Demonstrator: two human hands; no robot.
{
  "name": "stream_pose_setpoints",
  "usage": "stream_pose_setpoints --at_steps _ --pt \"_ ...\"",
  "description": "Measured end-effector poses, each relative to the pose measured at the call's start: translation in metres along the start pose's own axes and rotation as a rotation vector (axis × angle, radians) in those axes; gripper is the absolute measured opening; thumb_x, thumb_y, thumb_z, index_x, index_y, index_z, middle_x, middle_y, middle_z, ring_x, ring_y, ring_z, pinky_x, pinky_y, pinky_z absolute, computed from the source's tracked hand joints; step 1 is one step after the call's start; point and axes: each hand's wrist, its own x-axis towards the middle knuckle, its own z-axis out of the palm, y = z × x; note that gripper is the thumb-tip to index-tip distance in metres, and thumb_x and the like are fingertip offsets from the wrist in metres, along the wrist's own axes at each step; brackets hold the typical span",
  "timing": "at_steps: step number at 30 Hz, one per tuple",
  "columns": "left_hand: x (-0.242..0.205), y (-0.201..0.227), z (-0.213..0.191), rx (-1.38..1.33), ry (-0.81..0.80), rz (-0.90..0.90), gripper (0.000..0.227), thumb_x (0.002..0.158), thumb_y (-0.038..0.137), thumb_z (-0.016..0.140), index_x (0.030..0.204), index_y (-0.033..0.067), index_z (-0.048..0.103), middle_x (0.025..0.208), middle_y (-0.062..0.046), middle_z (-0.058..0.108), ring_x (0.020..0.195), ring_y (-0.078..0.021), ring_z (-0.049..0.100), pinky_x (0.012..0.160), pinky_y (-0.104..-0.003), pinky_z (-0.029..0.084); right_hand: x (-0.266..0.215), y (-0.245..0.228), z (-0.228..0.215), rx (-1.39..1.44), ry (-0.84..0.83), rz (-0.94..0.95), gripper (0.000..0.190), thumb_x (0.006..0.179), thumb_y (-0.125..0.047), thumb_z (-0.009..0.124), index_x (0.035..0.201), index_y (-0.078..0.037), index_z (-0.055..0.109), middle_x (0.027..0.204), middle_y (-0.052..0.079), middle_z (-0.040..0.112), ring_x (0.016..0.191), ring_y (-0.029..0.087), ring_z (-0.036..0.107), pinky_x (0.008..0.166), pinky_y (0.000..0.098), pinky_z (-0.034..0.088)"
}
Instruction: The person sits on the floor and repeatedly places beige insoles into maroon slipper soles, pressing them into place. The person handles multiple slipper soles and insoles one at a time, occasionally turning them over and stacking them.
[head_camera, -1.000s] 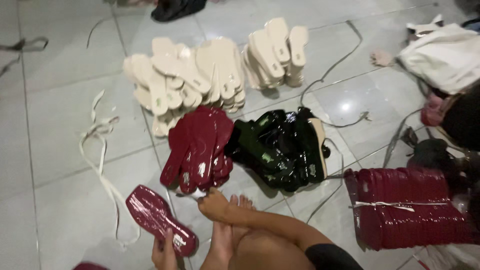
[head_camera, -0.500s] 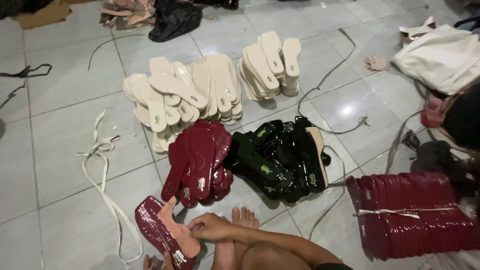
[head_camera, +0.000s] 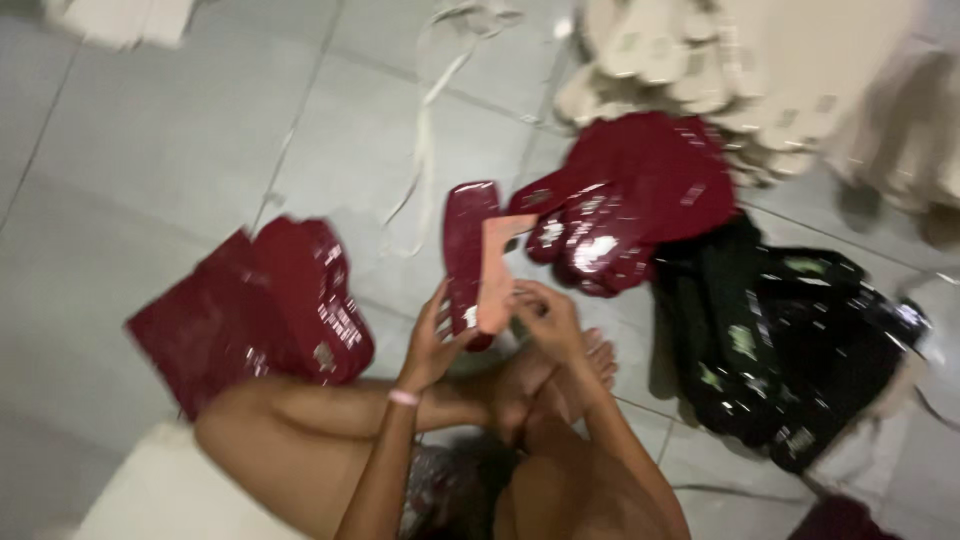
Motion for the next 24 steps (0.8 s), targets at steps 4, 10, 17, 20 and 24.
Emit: stream_pose_setpoints --at_steps 4,10,17,20,24 --pt "-0.018 0.033 -0.008 0.186 0.051 0.155 0.106 0.07 0.01 0.092 0.157 0.0075 0.031 0.153 -0.016 0.039 0.14 -0.0318 0.047 0.109 -0.04 0.052 -0.007 -0.034 0.006 -0.146 0.01 0.123 0.031 0.091 -0.008 0.078 0.12 -0.001 0.074 0.088 0.006 0.078 0.077 0.006 0.063 0.068 0.0226 0.051" --pt "-0.03 0.054 -0.027 0.495 -0.003 0.358 0.092 0.07 0.016 0.092 0.151 0.0037 0.048 0.151 -0.016 0.053 0.139 -0.0334 0.053 0.114 -0.041 0.048 -0.015 -0.063 0.027 -0.413 -0.035 0.183 0.037 0.087 -0.021 0.079 0.121 -0.011 0.073 0.095 0.006 0.079 0.073 0.016 0.072 0.07 0.0291 0.055" --pt "-0.033 0.056 -0.028 0.493 -0.048 0.331 0.076 0.074 0.018 0.089 0.141 0.0038 0.058 0.147 -0.014 0.059 0.135 -0.0323 0.058 0.111 -0.04 0.05 -0.022 -0.075 0.023 -0.497 -0.062 -0.116 0.05 0.086 -0.024 0.081 0.133 -0.015 0.069 0.112 0.011 0.07 0.104 0.03 0.069 0.09 0.0395 0.054" --pt "-0.033 0.057 -0.029 0.492 -0.042 0.336 0.075 0.075 0.018 0.089 0.142 0.005 0.058 0.147 -0.014 0.059 0.135 -0.0323 0.059 0.111 -0.039 0.05 -0.023 -0.077 0.02 -0.489 -0.138 -0.176 0.063 0.079 -0.025 0.084 0.138 -0.016 0.066 0.119 0.013 0.067 0.107 0.032 0.067 0.09 0.0408 0.054" --pt "-0.03 0.064 -0.026 0.499 -0.056 0.334 0.073 0.075 0.017 0.089 0.141 0.0052 0.06 0.146 -0.012 0.06 0.133 -0.0317 0.06 0.11 -0.039 0.051 -0.022 -0.082 0.016 -0.546 -0.144 -0.109 0.064 0.078 -0.027 0.086 0.138 -0.02 0.066 0.121 0.013 0.066 0.106 0.032 0.068 0.088 0.0406 0.055"
